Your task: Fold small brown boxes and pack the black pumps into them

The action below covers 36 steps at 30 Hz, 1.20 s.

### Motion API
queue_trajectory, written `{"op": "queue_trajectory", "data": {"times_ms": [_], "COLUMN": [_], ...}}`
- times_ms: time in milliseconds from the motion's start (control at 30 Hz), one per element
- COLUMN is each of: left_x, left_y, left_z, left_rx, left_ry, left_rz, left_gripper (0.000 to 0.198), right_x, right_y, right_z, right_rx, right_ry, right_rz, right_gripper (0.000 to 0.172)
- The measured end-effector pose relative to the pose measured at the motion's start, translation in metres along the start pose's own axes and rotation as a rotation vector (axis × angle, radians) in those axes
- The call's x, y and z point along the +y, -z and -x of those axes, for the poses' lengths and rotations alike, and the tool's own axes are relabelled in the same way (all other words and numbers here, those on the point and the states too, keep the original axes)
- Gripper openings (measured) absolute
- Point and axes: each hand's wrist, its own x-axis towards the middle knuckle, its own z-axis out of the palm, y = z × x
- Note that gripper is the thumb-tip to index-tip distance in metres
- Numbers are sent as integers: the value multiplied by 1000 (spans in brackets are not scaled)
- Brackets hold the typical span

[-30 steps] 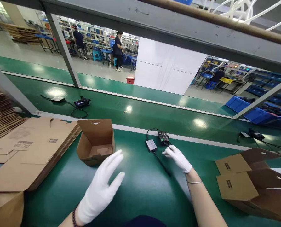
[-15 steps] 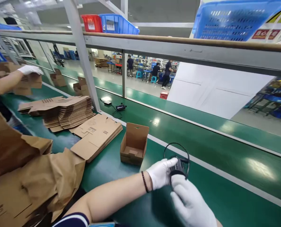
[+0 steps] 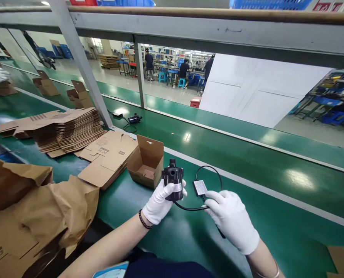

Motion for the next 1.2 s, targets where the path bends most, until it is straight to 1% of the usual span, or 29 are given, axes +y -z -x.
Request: {"op": "queue_trajectory", "data": {"times_ms": [67, 167, 267, 367, 433, 500, 533, 567, 600, 667, 700, 767, 800, 867, 933, 967, 1000, 1033, 1100, 1133, 1167, 1200], "left_x": [-2, -2, 0, 0, -1, -1, -1, -1, 0, 2, 3, 7, 8, 10, 11, 10, 8, 7, 3, 1, 0, -1], "left_y": [6, 11, 11, 11, 13, 16, 18, 21, 23, 28, 29, 29, 27, 21, 15, 12, 11, 11, 15, 18, 21, 23], "left_z": [0, -3, -5, -5, -5, -4, -3, -1, 1, 5, 6, 8, 8, 7, 7, 8, 9, 10, 13, 14, 15, 16], "left_rx": [-58, -78, -59, -50, -70, -122, -158, -196, -232, -279, -288, -310, -325, -407, -497, -513, -489, -416, -205, -102, -15, 43], "left_ry": [76, 200, 259, 284, 243, 135, 78, 42, 37, 85, 107, 105, 89, 94, 108, 92, 52, -11, -161, -234, -302, -364], "left_rz": [136, 322, 393, 384, 288, 91, -19, -125, -223, -403, -501, -682, -750, -849, -893, -905, -914, -923, -931, -925, -913, -903], "left_gripper": [67, 71, 71, 71, 68, 68, 73, 82, 95, 118, 122, 122, 119, 108, 91, 84, 80, 80, 90, 98, 105, 110], "right_x": [-3, -11, -19, -25, -26, -24, -23, -21, -19, -13, -10, -4, -1, 2, 2, 2, 1, -1, -6, -9, -12, -16], "right_y": [11, 25, 34, 39, 42, 47, 51, 56, 61, 73, 77, 81, 79, 65, 40, 25, 11, -1, -19, -24, -27, -27], "right_z": [0, 2, 1, -4, -9, -15, -18, -22, -26, -36, -42, -57, -66, -85, -101, -106, -108, -108, -100, -94, -87, -80], "right_rx": [-17, -94, -163, -210, -195, -157, -139, -123, -109, -88, -87, -108, -134, -219, -297, -310, -301, -270, -166, -109, -66, -37], "right_ry": [43, 76, 137, 200, 227, 264, 282, 300, 315, 335, 342, 350, 345, 305, 205, 129, 35, -66, -235, -274, -270, -227], "right_rz": [-188, -385, -433, -417, -376, -307, -264, -221, -186, -158, -170, -254, -320, -476, -632, -695, -741, -769, -782, -786, -803, -836], "right_gripper": [37, 35, 36, 33, 30, 26, 25, 24, 24, 24, 24, 25, 26, 29, 35, 39, 42, 45, 45, 45, 47, 51]}}
